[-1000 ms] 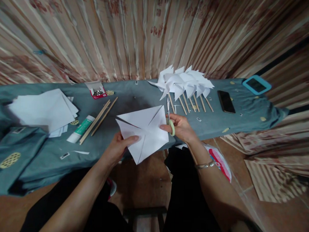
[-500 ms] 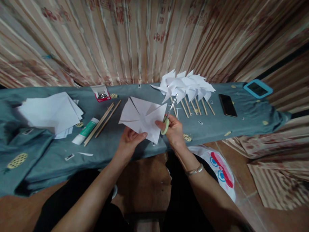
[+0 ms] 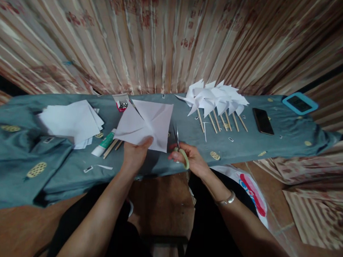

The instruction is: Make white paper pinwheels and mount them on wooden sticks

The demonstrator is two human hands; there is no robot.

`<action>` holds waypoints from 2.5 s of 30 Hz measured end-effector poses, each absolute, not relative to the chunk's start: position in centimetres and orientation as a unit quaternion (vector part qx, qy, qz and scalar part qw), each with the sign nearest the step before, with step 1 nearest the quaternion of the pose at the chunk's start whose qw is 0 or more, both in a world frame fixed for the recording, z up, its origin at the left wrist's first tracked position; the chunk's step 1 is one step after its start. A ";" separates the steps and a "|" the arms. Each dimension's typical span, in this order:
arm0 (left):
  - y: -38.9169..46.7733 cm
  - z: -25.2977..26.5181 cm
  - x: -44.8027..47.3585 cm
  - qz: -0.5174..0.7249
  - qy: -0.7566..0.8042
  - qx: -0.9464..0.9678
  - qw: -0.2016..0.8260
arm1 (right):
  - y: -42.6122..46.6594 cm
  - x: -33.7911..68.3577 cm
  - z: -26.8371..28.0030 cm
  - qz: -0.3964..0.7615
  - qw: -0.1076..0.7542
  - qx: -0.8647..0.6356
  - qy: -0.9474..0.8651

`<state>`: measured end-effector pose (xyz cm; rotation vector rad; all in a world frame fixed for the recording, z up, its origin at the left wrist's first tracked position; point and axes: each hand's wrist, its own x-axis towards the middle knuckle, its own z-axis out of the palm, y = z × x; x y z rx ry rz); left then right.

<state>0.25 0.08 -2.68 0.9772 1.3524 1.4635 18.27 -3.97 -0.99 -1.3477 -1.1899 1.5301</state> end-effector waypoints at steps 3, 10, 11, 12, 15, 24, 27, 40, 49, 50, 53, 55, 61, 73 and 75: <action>0.6 -2.0 -0.4 0.611 0.544 0.392 0.422 | -4.8 18.9 -0.8 0.652 0.300 -0.495 -0.489; 0.9 -1.8 -0.2 0.632 0.526 0.387 0.418 | -5.4 19.5 -0.3 0.702 0.203 -0.462 -0.503; 0.9 -1.9 -0.1 0.632 0.524 0.390 0.418 | -5.4 19.5 -0.3 0.701 0.198 -0.463 -0.504; 0.9 -2.1 0.0 0.630 0.522 0.391 0.420 | -5.4 19.4 -0.3 0.700 0.195 -0.466 -0.504; 0.8 -2.3 0.2 0.623 0.523 0.395 0.428 | -5.3 19.2 -0.4 0.701 0.195 -0.471 -0.500; 0.5 -2.7 0.5 0.605 0.517 0.444 0.412 | -5.0 19.2 -0.4 0.719 0.194 -0.477 -0.467; 0.4 -3.0 0.5 0.604 0.516 0.439 0.419 | -5.0 19.1 -0.3 0.724 0.195 -0.476 -0.460; 0.6 -3.1 0.2 0.587 0.544 0.446 0.401 | -5.0 18.8 -0.7 0.712 0.195 -0.485 -0.469; 0.8 -3.2 0.2 0.597 0.536 0.447 0.395 | -5.0 18.7 -0.9 0.718 0.199 -0.484 -0.460; 0.8 -3.1 0.2 0.600 0.536 0.446 0.392 | -5.0 18.7 -0.9 0.717 0.200 -0.485 -0.459; 0.8 -2.9 0.2 0.605 0.533 0.448 0.386 | -5.0 18.8 -1.0 0.712 0.203 -0.487 -0.463; 0.8 -2.8 0.1 0.607 0.529 0.453 0.383 | -4.9 18.8 -1.1 0.710 0.204 -0.488 -0.465; 0.7 -2.5 0.0 0.596 0.527 0.460 0.395 | -4.9 18.8 -1.0 0.707 0.205 -0.490 -0.467; 0.6 -3.7 0.5 0.585 0.527 0.424 0.447 | -4.9 18.9 -1.3 0.699 0.220 -0.485 -0.477; 0.6 -3.7 0.4 0.585 0.526 0.425 0.447 | -4.9 18.9 -1.2 0.700 0.217 -0.489 -0.474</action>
